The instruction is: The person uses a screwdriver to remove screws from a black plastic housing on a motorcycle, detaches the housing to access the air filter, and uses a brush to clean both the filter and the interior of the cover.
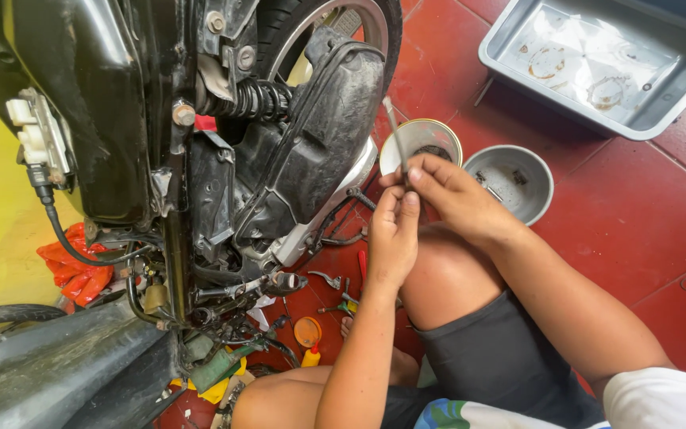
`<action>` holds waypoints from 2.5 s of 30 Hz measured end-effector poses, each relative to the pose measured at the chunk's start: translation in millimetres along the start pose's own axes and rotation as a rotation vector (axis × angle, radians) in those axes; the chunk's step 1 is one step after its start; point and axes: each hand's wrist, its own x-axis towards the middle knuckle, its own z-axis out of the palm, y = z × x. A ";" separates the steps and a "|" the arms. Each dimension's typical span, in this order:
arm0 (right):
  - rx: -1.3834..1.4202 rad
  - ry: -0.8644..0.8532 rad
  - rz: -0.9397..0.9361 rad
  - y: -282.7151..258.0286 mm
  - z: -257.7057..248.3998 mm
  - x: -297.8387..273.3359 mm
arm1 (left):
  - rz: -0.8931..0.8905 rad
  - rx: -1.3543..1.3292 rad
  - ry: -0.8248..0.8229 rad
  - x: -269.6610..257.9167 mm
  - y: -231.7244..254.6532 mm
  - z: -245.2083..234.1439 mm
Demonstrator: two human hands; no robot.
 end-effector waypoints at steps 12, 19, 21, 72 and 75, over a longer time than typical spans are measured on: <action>-0.173 0.117 0.101 28.0 -79.3 87.2 | 0.751 0.865 0.422 69.1 1.4 -86.7; -0.214 0.126 0.080 18.4 -69.4 65.0 | 0.741 1.213 0.477 110.0 -35.9 -97.3; -0.213 0.130 0.059 23.0 -73.2 70.6 | 0.763 1.200 0.466 112.8 -35.0 -97.4; -1.278 0.206 -0.276 0.5 -68.5 64.9 | 0.745 1.161 0.474 114.5 -37.8 -98.6; -1.061 0.227 -0.171 2.7 -83.2 74.2 | 0.732 1.157 0.472 113.8 -39.5 -99.8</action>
